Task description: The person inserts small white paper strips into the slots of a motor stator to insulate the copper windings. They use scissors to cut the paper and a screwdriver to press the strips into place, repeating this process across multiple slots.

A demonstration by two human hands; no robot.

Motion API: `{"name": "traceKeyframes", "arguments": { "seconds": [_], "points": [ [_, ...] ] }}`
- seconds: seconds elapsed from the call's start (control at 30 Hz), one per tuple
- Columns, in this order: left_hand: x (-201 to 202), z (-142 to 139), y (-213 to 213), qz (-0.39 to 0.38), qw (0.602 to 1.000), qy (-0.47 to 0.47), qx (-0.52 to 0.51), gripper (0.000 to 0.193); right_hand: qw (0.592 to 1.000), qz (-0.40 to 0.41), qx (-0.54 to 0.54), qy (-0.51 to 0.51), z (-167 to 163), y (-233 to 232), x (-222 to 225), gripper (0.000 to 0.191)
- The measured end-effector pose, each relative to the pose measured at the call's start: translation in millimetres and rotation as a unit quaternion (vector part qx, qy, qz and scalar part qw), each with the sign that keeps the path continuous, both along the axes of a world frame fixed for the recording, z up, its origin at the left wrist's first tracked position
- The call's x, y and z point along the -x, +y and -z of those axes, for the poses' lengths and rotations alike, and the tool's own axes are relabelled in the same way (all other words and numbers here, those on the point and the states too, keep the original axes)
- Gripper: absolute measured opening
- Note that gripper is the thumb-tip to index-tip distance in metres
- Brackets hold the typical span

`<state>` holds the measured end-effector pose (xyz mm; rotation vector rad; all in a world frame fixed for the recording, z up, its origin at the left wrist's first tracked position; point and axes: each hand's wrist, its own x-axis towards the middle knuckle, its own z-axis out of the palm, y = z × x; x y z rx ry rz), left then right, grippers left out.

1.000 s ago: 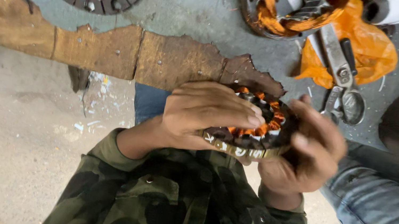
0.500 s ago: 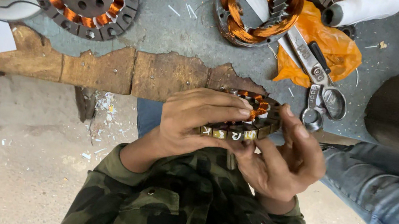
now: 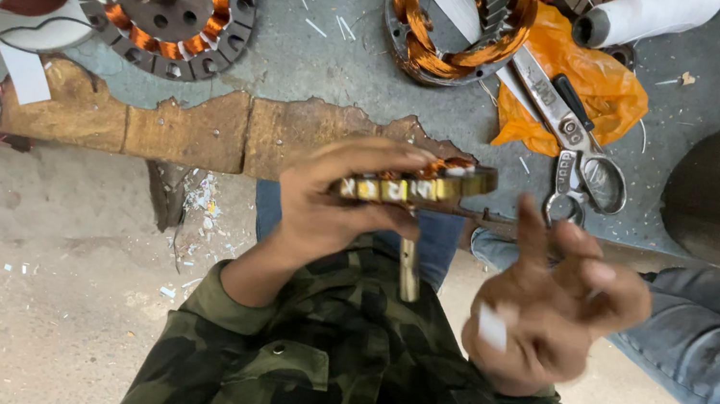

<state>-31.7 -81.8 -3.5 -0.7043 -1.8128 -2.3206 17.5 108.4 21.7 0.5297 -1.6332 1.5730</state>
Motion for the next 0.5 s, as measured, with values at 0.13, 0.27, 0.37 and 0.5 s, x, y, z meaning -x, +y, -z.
{"name": "traceKeyframes", "arguments": {
  "seconds": [0.13, 0.27, 0.37, 0.5],
  "points": [
    [-2.6, 2.6, -7.7, 0.009, 1.0, -0.017, 0.002, 0.052, 0.984, -0.14, 0.032, 0.104, -35.9, 9.3, -16.1, 0.027],
    [-8.3, 1.1, -9.1, 0.012, 0.999, -0.035, 0.026, 0.056, 0.974, -0.199, 0.017, 0.109, -58.9, 17.3, -21.8, 0.032],
    [-3.9, 1.0, -11.9, 0.017, 1.0, -0.017, 0.019, 0.057, 0.987, -0.001, -0.159, -0.028, -53.0, 12.1, -7.7, 0.038],
    [4.4, -5.4, -14.4, 0.033, 0.999, -0.036, -0.012, 0.056, 0.932, 0.032, -0.302, -0.196, -32.3, 3.5, 15.5, 0.039]
  ]
}}
